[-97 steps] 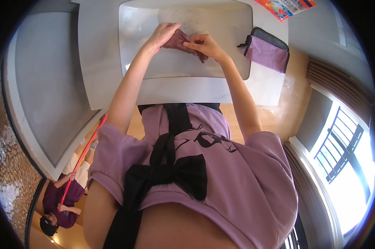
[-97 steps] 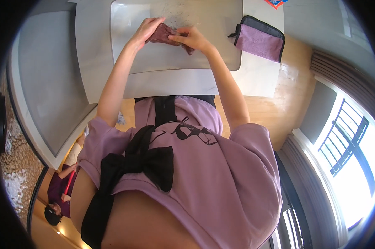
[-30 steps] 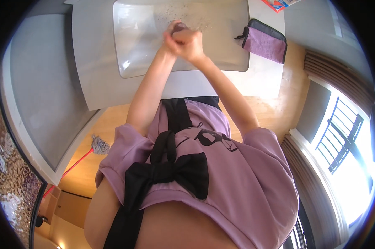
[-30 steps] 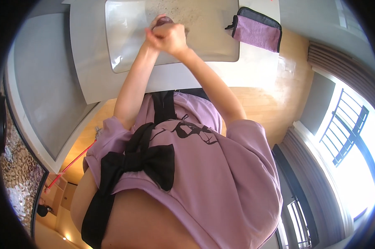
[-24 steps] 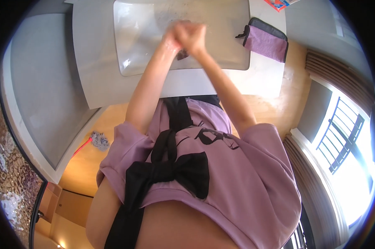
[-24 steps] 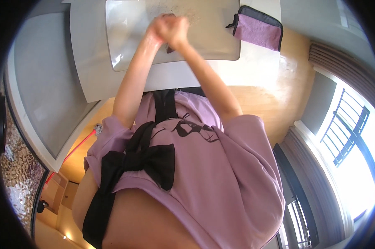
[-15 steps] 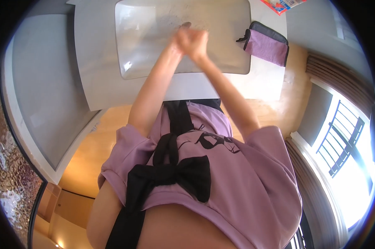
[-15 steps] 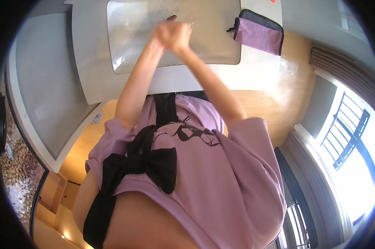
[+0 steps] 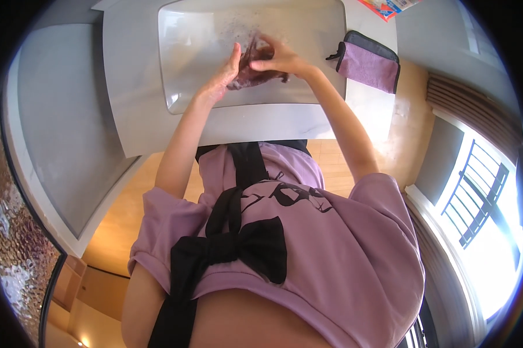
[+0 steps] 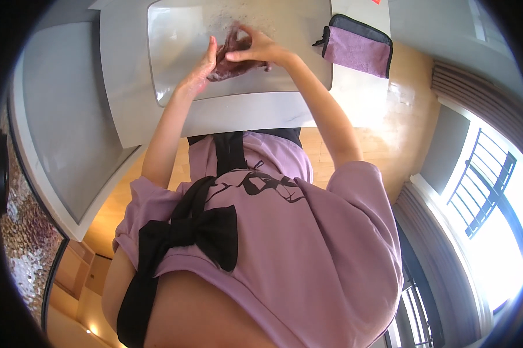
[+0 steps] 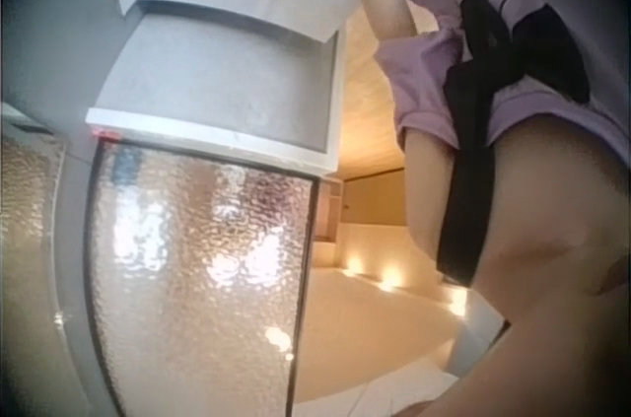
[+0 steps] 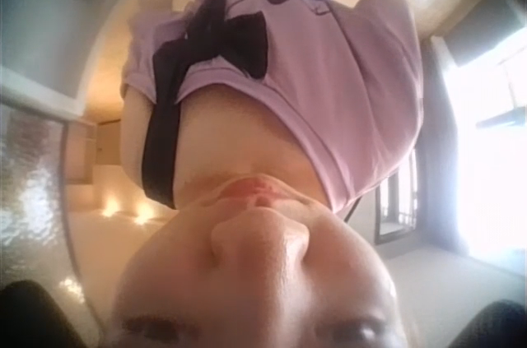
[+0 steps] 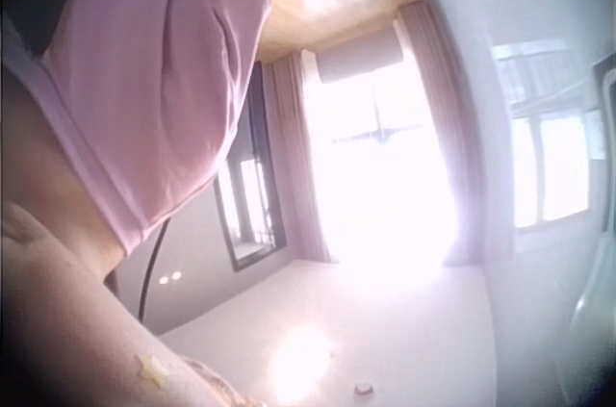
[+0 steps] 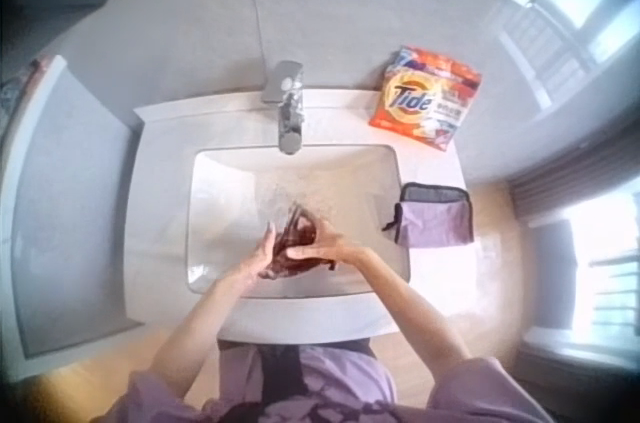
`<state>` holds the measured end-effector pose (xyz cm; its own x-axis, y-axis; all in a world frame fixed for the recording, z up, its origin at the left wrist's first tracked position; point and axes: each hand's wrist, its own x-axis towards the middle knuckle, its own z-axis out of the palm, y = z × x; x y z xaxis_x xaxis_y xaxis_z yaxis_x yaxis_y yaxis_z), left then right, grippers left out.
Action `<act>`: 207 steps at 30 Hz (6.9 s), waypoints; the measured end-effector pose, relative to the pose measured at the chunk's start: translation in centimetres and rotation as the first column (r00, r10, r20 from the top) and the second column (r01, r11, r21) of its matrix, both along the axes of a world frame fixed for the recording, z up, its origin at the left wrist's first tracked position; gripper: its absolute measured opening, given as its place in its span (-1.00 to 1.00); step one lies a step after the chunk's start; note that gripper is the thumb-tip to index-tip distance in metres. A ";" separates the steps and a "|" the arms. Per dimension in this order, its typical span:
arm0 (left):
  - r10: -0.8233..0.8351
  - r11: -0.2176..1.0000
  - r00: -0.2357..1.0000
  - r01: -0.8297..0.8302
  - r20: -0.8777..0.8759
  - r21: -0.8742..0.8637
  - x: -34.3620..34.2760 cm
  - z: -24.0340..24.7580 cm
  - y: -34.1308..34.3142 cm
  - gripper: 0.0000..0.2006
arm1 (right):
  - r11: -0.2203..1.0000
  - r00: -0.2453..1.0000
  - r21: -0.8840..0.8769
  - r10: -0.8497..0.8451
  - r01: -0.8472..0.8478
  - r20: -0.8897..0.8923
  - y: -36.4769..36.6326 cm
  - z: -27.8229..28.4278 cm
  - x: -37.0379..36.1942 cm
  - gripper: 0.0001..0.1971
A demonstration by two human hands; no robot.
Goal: The person washes a garment in a sink by scrubbing, lathering, and rinsing it under running water by hand.
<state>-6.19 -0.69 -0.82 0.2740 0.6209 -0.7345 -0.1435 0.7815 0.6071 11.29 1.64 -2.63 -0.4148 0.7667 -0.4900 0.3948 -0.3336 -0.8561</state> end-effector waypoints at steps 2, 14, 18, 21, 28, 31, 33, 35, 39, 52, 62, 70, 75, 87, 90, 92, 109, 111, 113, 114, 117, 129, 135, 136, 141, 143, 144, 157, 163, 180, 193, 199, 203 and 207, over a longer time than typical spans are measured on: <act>-0.423 0.856 0.894 0.448 -0.149 0.256 -1.6 -0.5 1.5 -0.34 | 0.949 0.949 0.063 0.305 -0.310 0.074 0.1 0.3 0.5 -0.22; -0.306 0.598 0.849 0.524 -0.431 0.607 0.1 -5.4 -0.4 -0.59 | 0.692 0.502 -0.492 -0.722 0.529 -0.476 -1.2 1.3 2.4 -0.60; -0.131 0.929 0.985 0.162 -0.115 0.332 0.7 -5.6 -0.5 -0.50 | 0.626 0.553 -0.164 -0.761 0.762 -0.338 -1.0 0.3 3.7 -0.64; 0.168 0.974 0.985 -0.172 0.038 0.150 2.9 -6.0 -0.6 -0.53 | 0.626 0.620 0.079 -0.733 0.776 -0.280 -1.9 0.4 2.0 -0.68; 0.096 0.980 0.483 -0.197 0.870 0.001 2.7 -11.7 -0.3 -0.61 | 0.530 0.954 0.845 -0.208 -0.076 0.216 -4.6 1.1 -5.3 -0.72; 0.309 0.940 0.584 -0.305 0.750 -0.150 4.2 -6.7 -1.1 -0.71 | 0.618 0.791 0.737 -0.580 0.272 0.195 -1.6 -1.8 -3.9 -0.77; 0.453 0.891 0.751 -0.398 0.481 -0.217 4.7 -6.8 -0.8 -0.74 | 0.715 0.834 0.643 -0.510 0.274 0.211 -1.2 -1.5 -3.8 -0.80; 0.486 0.874 0.733 -0.419 0.476 -0.247 4.2 -7.5 -0.4 -0.76 | 0.617 0.889 0.748 -0.450 0.244 0.082 -1.7 -1.3 -4.7 -0.79; 0.461 0.886 0.825 -0.413 0.327 -0.210 5.6 -3.1 -0.7 -0.76 | 0.727 0.795 0.658 -0.510 0.194 0.329 -0.2 -1.2 -3.9 -0.80; 0.339 0.941 0.762 -0.276 0.552 -0.196 4.7 -4.3 1.2 -0.79 | 0.427 0.873 0.854 -0.485 0.297 -0.061 -1.7 -1.4 -5.6 -0.77; 0.448 0.893 0.732 -0.387 0.513 -0.228 4.4 -4.5 3.1 -0.75 | 0.460 0.846 0.776 -0.504 0.432 -0.173 -1.2 1.0 -5.6 -0.68; 0.255 0.962 0.878 -0.272 0.404 -0.017 5.4 0.2 2.4 -0.64 | 0.809 0.808 0.017 -0.588 0.588 0.024 4.1 -2.4 -0.6 -0.63; -0.152 0.967 0.988 0.146 0.011 0.210 1.1 0.6 3.5 -0.66 | 0.828 0.734 -0.480 -0.514 0.289 -0.445 1.3 0.6 1.8 -0.39; -0.494 0.561 0.834 0.520 -0.244 0.644 -0.7 -0.8 2.7 -0.46 | 0.944 0.908 -0.263 -0.277 0.197 -0.315 1.5 2.2 1.3 -0.58; -0.413 0.822 0.896 0.443 -0.163 0.358 -0.3 -1.6 2.3 -0.55 | 0.869 0.807 -0.355 -0.468 0.346 -0.359 1.6 2.6 1.3 -0.55; -0.357 0.819 0.900 0.431 -0.252 0.379 -0.6 -2.4 2.2 -0.69 | 0.839 0.773 -0.347 -0.531 0.420 -0.347 1.4 3.3 0.9 -0.59; 0.216 0.947 0.689 -0.321 0.691 0.024 3.2 -8.0 0.7 -0.77 | 0.865 0.986 0.487 -0.162 0.121 0.041 -1.9 4.1 -3.1 -0.68; 0.202 0.928 0.477 -0.372 0.855 -0.012 3.3 -9.2 1.1 -0.86 | 0.739 0.944 0.669 -0.157 -0.082 0.290 -2.9 3.8 -4.6 -0.71; 0.364 0.925 0.656 -0.340 0.662 -0.172 5.4 -4.0 0.9 -0.86 | 0.804 0.897 0.592 -0.295 0.048 0.329 -1.5 2.0 -2.6 -0.73; 0.461 0.882 0.797 -0.363 0.391 -0.301 6.0 -2.2 0.9 -0.85 | 0.832 0.841 0.524 -0.407 0.181 0.356 -0.4 1.5 -1.9 -0.75; 0.322 0.922 0.801 -0.387 0.505 0.027 3.9 -7.8 1.5 -0.77 | 0.770 0.903 0.605 -0.387 0.203 0.190 -1.2 0.7 -4.4 -0.79; 0.443 0.893 0.738 -0.312 0.510 -0.324 4.5 -3.3 2.3 -0.67 | 0.681 0.844 0.698 -0.493 0.222 0.212 -1.2 -1.1 -5.2 -0.75; 0.266 0.964 0.748 -0.223 0.608 -0.148 5.1 -3.6 2.5 -0.78 | 0.740 0.804 0.630 -0.512 0.235 0.302 0.2 0.5 -5.8 -0.73; 0.272 0.961 0.749 -0.238 0.604 -0.138 4.5 -4.4 2.5 -0.78 | 0.700 0.857 0.679 -0.472 0.220 0.208 -1.2 1.4 -6.7 -0.72; 0.146 0.983 0.551 0.011 0.822 -0.182 2.7 -6.6 2.6 -0.74 | 0.796 0.786 0.528 -0.517 0.296 0.339 3.2 1.5 -4.5 -0.72; 0.175 0.983 0.682 -0.081 0.710 -0.165 4.2 -4.4 1.8 -0.76 | 0.792 0.781 0.447 -0.564 0.417 0.269 3.8 0.1 -3.0 -0.70; 0.281 0.959 0.830 -0.231 0.482 -0.163 4.9 -2.1 1.8 -0.77 | 0.755 0.792 0.451 -0.591 0.476 0.154 4.0 -0.7 -2.3 -0.68; -0.407 0.876 0.872 0.457 -0.272 0.157 -2.4 -6.1 0.8 -0.52 | 0.517 0.399 -0.346 -0.844 0.783 -0.359 7.2 2.2 2.4 -0.66; -0.247 0.928 0.960 0.273 -0.129 0.254 -4.2 -6.0 0.8 -0.56 | 0.532 0.341 -0.399 -0.822 0.747 -0.457 6.8 2.6 4.4 -0.69; 0.229 0.969 0.854 -0.245 0.468 -0.027 3.2 -5.8 -0.4 -0.72 | 0.735 0.918 0.656 -0.362 0.172 0.165 -1.3 0.4 -5.5 -0.84; 0.271 0.961 0.805 -0.253 0.528 -0.107 3.2 -5.9 0.4 -0.73 | 0.733 0.825 0.530 -0.555 0.426 0.105 0.8 -0.5 -6.3 -0.83; 0.117 0.992 0.808 -0.069 0.578 -0.104 3.2 -3.3 0.6 -0.70 | 0.758 0.770 0.547 -0.569 0.355 0.289 2.7 -1.0 -4.8 -0.84; 0.078 0.993 0.713 -0.121 0.696 0.013 1.5 -6.2 0.9 -0.74 | 0.718 0.841 0.582 -0.531 0.382 0.103 0.4 -0.1 -8.1 -0.85; 0.086 0.993 0.831 -0.113 0.550 0.015 2.4 -3.0 0.9 -0.73 | 0.637 0.781 0.698 -0.598 0.326 0.181 1.8 -1.7 -6.1 -0.76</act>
